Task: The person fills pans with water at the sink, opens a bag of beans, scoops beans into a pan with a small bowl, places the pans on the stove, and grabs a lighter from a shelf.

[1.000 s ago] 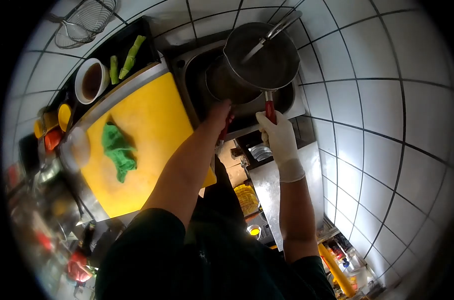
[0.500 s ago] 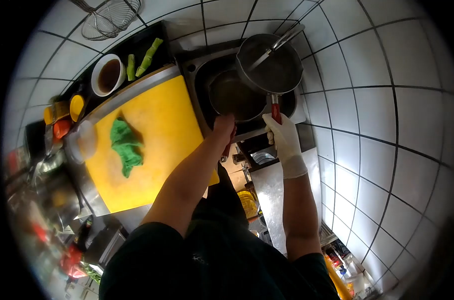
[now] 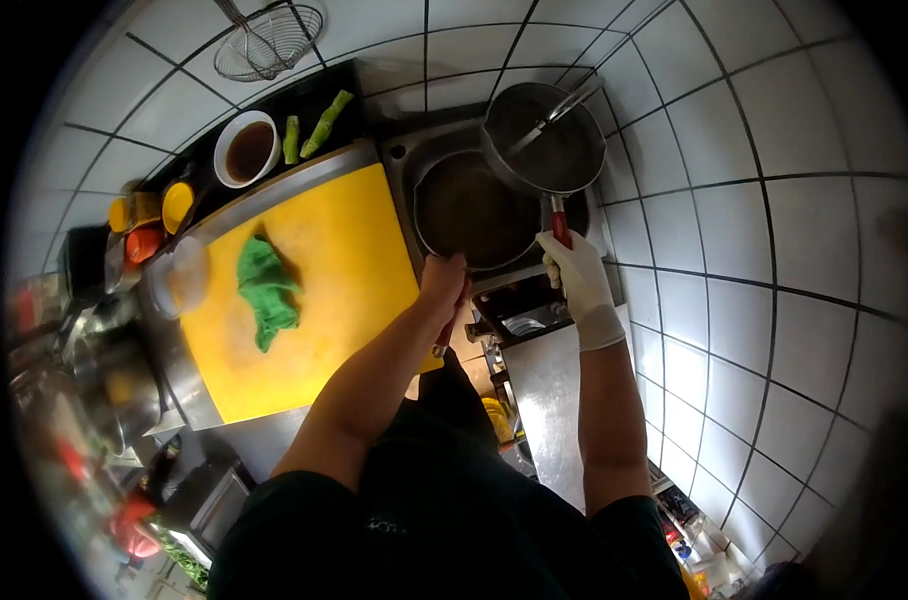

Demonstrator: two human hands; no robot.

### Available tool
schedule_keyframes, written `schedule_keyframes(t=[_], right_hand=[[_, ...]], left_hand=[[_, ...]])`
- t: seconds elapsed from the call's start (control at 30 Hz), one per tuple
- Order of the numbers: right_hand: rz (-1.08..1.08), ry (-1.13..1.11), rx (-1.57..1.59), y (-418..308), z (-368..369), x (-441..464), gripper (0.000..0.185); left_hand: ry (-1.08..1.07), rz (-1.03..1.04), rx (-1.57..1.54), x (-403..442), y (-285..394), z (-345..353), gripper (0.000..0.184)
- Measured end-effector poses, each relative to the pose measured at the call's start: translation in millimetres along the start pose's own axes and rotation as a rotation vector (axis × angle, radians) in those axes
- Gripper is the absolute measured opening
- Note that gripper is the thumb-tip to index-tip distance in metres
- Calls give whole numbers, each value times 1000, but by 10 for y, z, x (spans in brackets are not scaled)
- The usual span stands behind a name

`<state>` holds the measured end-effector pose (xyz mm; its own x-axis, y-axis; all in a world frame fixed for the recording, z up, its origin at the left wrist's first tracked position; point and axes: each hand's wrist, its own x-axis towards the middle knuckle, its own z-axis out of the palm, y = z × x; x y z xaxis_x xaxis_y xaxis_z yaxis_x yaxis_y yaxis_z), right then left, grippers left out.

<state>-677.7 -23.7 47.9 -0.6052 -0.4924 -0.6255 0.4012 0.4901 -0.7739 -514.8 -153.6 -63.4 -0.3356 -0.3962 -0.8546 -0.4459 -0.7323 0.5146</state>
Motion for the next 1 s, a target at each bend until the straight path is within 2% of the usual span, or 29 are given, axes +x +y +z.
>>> schedule_keyframes(t=[0.07, 0.17, 0.53, 1.0], right_hand=[[6, 6, -22, -31, -22, -4, 25], [-12, 25, -27, -81, -20, -25, 25], [0, 49, -36, -162, -68, -49, 22], [38, 60, -34, 577, 191, 77, 21]], left_hand=[[46, -16, 1, -49, -11, -22, 13], [-21, -16, -14, -209, 22, -128, 14], [-65, 34, 44, -763, 62, -552, 16], [70, -5, -2, -1241, -38, -1433, 13]])
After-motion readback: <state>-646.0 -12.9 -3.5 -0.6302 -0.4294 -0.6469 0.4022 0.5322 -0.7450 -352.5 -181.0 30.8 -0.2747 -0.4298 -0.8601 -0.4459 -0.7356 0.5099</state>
